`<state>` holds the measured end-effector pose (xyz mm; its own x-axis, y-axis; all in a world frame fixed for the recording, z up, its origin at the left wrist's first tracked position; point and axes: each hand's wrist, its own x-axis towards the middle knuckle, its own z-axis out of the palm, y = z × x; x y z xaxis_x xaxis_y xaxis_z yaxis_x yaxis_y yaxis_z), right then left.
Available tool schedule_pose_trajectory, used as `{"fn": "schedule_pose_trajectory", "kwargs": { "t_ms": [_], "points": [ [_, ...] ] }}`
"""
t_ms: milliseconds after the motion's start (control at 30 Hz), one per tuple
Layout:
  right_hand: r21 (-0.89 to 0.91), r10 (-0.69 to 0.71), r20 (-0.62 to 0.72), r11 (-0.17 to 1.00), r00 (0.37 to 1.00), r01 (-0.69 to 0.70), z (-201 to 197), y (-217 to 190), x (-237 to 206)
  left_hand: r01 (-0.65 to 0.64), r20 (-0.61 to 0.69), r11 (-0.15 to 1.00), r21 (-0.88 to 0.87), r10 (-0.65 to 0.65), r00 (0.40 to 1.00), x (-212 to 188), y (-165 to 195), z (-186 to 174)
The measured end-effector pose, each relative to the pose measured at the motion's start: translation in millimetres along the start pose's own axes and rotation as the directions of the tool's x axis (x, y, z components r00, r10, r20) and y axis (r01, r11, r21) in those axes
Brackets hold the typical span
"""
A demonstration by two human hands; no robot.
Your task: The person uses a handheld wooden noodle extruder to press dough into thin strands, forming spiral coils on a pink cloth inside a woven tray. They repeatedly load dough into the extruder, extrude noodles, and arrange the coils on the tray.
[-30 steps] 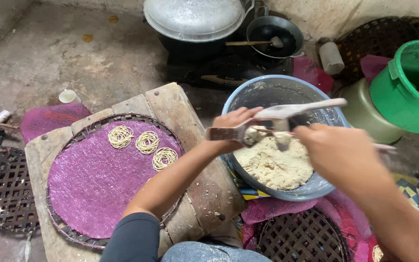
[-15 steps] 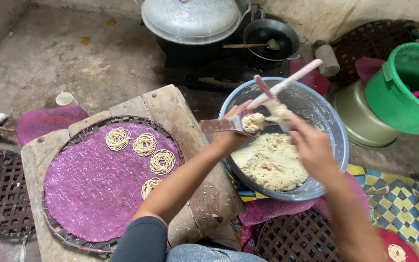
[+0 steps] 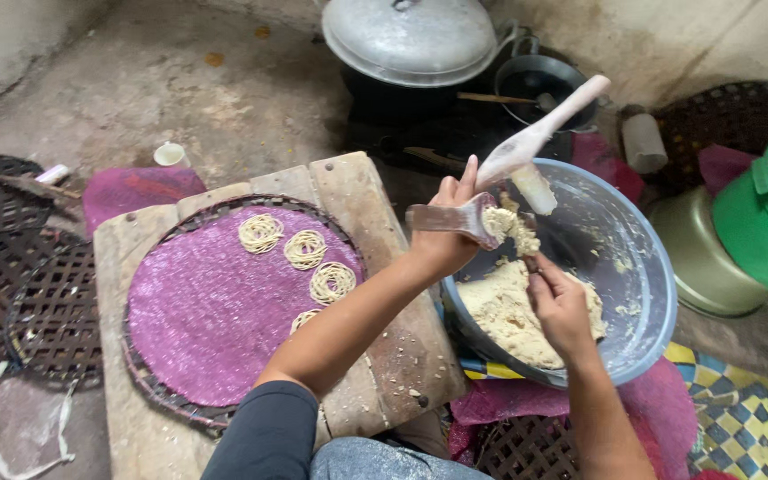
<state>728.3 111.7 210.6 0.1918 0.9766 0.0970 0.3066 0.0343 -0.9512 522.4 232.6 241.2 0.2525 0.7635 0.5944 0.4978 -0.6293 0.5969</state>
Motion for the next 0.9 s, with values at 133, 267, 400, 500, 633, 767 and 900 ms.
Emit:
{"fn": "schedule_pose_trajectory", "kwargs": {
  "t_ms": [133, 267, 400, 500, 633, 767, 900],
  "points": [
    [-0.1, -0.052, 0.019, 0.994, 0.998, 0.054, 40, 4, -16, 0.11, -0.02, 0.988, 0.112, -0.108, 0.994, 2, -22, -17],
    [-0.104, 0.005, 0.134, 0.995, 0.991, 0.009, 31, 8, -35, 0.212, -0.069, 0.973, 0.096, -0.206, 0.976, 2, -72, -41],
    [-0.523, 0.128, -0.086, 0.838, 0.988, -0.154, -15, -2, -26, 0.408, 0.089, 0.843, -0.35, -0.404, 0.911, -30, -117, -68],
    [-0.814, -0.188, 0.03, 0.566, 0.982, 0.133, 0, -23, -16, 0.704, 0.42, 0.374, -0.604, -0.602, 0.679, -81, -118, -81],
    [0.324, -0.487, 0.21, 0.853, 0.848, 0.409, 101, -68, -5, 0.7, 0.727, -0.196, -0.686, -0.207, 0.654, -173, -70, -109],
    [0.958, -0.463, 0.254, 0.241, 0.849, -0.155, 193, -106, -36, 0.741, 0.81, -0.361, -0.567, -0.079, 0.581, -207, -31, -159],
    [0.837, -0.639, 0.413, 0.547, 0.649, 0.006, 218, -145, -22, 0.383, 0.356, 0.672, -0.633, -0.187, 0.916, -217, -31, -241]
  ]
}}
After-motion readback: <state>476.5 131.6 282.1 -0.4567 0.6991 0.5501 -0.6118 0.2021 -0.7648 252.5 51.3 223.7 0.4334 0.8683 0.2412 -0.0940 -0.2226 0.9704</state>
